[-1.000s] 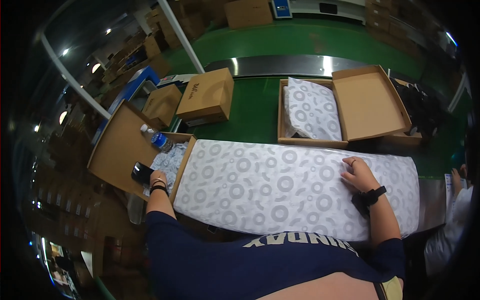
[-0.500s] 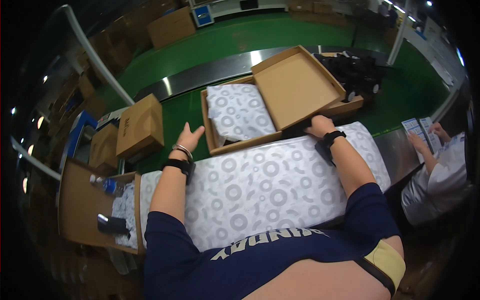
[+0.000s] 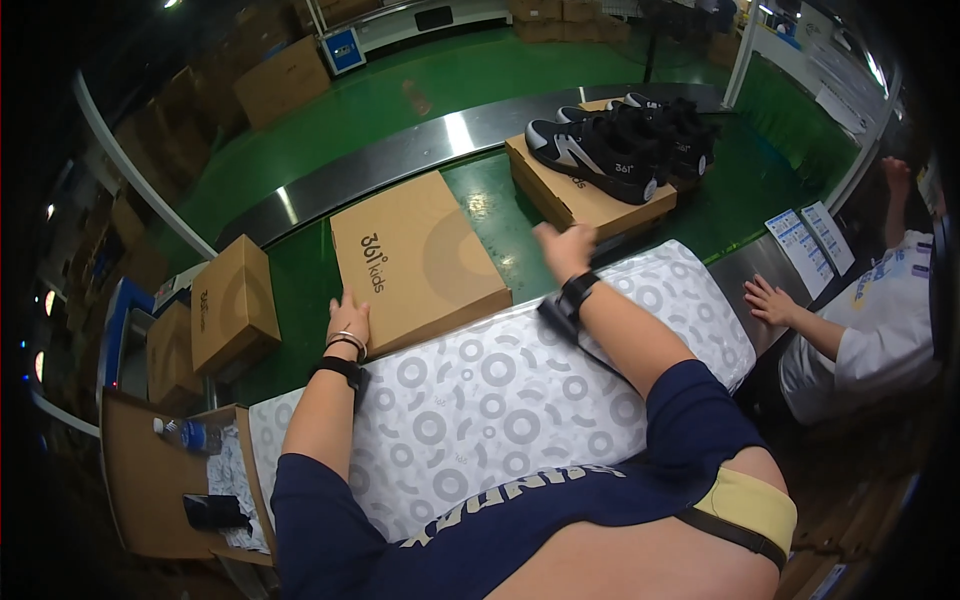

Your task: Packing finished shoes into shoe boxes at a manufacturing station.

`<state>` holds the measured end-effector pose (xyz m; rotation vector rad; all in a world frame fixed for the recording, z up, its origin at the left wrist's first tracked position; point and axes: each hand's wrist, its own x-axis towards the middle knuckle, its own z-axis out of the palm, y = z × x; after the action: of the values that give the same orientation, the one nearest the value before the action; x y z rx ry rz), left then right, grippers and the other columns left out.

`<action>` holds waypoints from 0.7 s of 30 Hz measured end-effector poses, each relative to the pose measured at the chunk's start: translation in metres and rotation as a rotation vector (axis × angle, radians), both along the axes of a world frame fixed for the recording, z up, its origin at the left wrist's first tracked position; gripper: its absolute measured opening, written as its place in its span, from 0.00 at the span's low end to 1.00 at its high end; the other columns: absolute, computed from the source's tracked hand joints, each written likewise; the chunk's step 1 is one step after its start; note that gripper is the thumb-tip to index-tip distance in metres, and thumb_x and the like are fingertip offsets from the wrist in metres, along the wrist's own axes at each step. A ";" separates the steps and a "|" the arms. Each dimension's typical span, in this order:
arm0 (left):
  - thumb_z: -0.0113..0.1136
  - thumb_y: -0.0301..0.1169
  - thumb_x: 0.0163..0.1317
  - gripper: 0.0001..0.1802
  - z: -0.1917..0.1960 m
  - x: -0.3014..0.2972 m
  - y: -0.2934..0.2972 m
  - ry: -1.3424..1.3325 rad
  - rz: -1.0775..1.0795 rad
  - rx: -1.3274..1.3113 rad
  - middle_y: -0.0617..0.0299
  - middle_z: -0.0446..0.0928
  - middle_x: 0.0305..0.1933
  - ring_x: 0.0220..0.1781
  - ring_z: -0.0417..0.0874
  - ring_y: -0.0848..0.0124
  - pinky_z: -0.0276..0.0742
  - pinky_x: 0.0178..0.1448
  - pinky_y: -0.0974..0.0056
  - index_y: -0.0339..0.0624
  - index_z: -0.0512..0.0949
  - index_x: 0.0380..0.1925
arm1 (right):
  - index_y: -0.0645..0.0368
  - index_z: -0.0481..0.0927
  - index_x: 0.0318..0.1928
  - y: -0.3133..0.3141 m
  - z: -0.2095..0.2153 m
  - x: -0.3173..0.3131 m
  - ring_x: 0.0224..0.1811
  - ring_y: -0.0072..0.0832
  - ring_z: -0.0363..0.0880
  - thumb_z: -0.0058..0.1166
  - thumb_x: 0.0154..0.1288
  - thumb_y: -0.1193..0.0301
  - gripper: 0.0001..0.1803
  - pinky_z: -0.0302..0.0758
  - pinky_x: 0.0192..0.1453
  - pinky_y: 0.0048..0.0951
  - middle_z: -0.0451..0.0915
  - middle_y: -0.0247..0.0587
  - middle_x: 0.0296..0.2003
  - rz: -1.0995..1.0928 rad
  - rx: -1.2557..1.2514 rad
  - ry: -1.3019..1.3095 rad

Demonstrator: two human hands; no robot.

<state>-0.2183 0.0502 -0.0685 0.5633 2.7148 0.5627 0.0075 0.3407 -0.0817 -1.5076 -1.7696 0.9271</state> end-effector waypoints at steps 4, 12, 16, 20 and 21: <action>0.58 0.54 0.47 0.45 0.031 0.043 0.026 0.252 -0.470 -0.284 0.52 0.47 0.68 0.69 0.49 0.57 0.55 0.65 0.51 0.45 0.56 0.61 | 0.56 0.32 0.65 0.102 -0.027 0.054 0.56 0.47 0.63 0.59 0.48 0.69 0.54 0.67 0.55 0.42 0.56 0.56 0.58 -0.347 -0.511 0.766; 0.69 0.57 0.32 0.62 0.045 0.043 0.006 0.268 -0.505 -0.558 0.41 0.45 0.67 0.69 0.45 0.50 0.45 0.67 0.46 0.39 0.47 0.63 | 0.66 0.32 0.64 -0.016 -0.019 -0.012 0.26 0.30 0.72 0.61 0.49 0.67 0.55 0.73 0.27 0.31 0.69 0.45 0.36 0.461 -0.747 0.503; 0.59 0.48 0.51 0.33 0.039 0.011 0.000 0.312 -0.132 -0.390 0.49 0.71 0.51 0.54 0.71 0.55 0.53 0.62 0.42 0.39 0.66 0.52 | 0.53 0.72 0.52 -0.034 0.079 -0.010 0.53 0.45 0.61 0.63 0.38 0.64 0.34 0.62 0.52 0.42 0.60 0.55 0.56 0.441 0.965 -0.103; 0.56 0.43 0.52 0.23 0.047 0.068 0.029 0.556 -0.292 -0.142 0.51 0.75 0.44 0.49 0.75 0.58 0.51 0.61 0.38 0.46 0.72 0.47 | 0.48 0.77 0.40 0.066 0.099 0.004 0.44 0.41 0.71 0.62 0.43 0.67 0.19 0.70 0.42 0.40 0.68 0.41 0.50 0.235 0.831 -0.499; 0.57 0.43 0.50 0.23 0.047 0.083 0.033 0.490 -0.372 -0.040 0.53 0.76 0.42 0.47 0.75 0.57 0.49 0.61 0.36 0.47 0.73 0.46 | 0.54 0.77 0.39 0.086 0.098 0.006 0.43 0.44 0.74 0.63 0.43 0.69 0.18 0.71 0.47 0.39 0.73 0.47 0.44 0.434 0.539 -0.495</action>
<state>-0.1357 0.0831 -0.0219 1.3067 2.9303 0.2985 0.0135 0.4271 0.0160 -1.0674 -2.5131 0.2057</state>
